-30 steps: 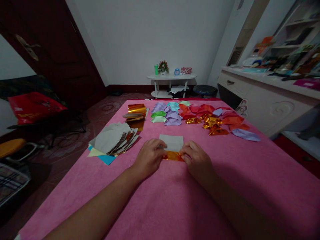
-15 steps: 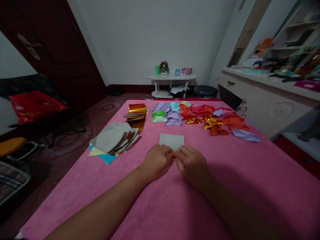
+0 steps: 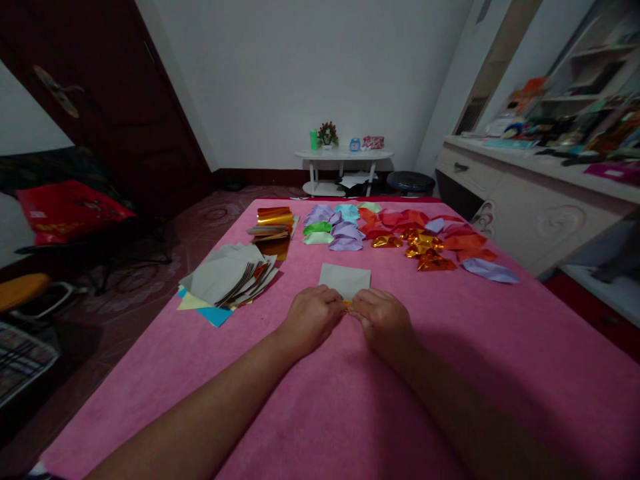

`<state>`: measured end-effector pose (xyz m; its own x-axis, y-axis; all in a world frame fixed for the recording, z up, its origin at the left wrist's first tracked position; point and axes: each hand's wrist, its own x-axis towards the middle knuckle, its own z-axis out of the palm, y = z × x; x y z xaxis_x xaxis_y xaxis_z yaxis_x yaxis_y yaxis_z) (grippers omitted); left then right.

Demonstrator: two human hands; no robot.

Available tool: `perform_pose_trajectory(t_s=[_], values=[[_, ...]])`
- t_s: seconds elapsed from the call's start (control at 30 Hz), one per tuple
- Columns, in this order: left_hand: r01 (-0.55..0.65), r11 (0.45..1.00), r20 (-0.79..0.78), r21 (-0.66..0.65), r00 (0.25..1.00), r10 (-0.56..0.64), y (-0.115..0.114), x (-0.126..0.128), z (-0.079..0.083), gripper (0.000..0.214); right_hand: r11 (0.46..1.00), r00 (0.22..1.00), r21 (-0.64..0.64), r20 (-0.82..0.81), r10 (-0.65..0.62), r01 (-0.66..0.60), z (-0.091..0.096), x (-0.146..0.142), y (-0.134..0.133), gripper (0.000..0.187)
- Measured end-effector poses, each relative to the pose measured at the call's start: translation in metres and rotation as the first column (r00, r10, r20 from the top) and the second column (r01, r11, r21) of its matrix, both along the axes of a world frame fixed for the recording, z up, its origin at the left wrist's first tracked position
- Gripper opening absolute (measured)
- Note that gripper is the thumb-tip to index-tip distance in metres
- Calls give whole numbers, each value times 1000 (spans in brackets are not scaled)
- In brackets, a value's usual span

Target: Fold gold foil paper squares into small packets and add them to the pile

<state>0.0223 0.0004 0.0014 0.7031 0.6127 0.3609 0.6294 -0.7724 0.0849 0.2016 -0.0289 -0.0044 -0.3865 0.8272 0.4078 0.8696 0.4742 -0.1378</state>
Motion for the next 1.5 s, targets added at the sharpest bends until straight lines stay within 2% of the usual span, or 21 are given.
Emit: perform_pose_trajectory(t_s=[0.27, 0.6, 0.73, 0.83, 0.93, 1.03, 1.17, 1.23, 1.3, 1.43, 1.5], values=[[-68, 995, 54, 69, 996, 64, 8, -17, -5, 21, 999, 994, -37, -113, -2, -2, 1, 12, 2, 19], [-89, 996, 57, -16, 994, 90, 9, -27, -5, 18, 990, 983, -140, -176, -55, 30, 0, 26, 4, 15], [-115, 993, 71, -2, 991, 115, 10, -31, -7, 19, 983, 974, -164, -194, -115, 84, 2, 29, 2, 16], [-118, 992, 144, 44, 983, 110, 10, -31, -8, 18, 978, 956, -183, -253, -149, 104, 2, 30, 1, 15], [-135, 986, 267, 95, 958, 105, 11, -31, -8, 19, 966, 896, -198, -378, -233, 168, 1, 27, -1, 13], [-164, 981, 386, 103, 915, 113, 9, -28, -6, 18, 943, 823, -243, -469, -320, 228, 0, 18, -5, 21], [-163, 982, 443, 100, 891, 103, 2, -21, 0, 16, 936, 835, -324, -472, -284, 136, 1, -5, -13, 33], [-179, 981, 463, 77, 878, 124, 1, -18, 1, 17, 942, 807, -314, -524, -272, 114, 2, -14, -16, 31], [-234, 972, 514, 18, 836, 192, 4, -19, 2, 19, 950, 725, -280, -625, -290, 139, 4, -19, -18, 27], [-356, 924, 642, -142, 677, 360, 18, -27, 1, 22, 951, 533, -219, -790, -303, 218, 8, -17, -20, 24], [-365, 916, 671, -165, 639, 376, 21, -29, 0, 23, 954, 502, -221, -813, -295, 202, 10, -16, -21, 25]])
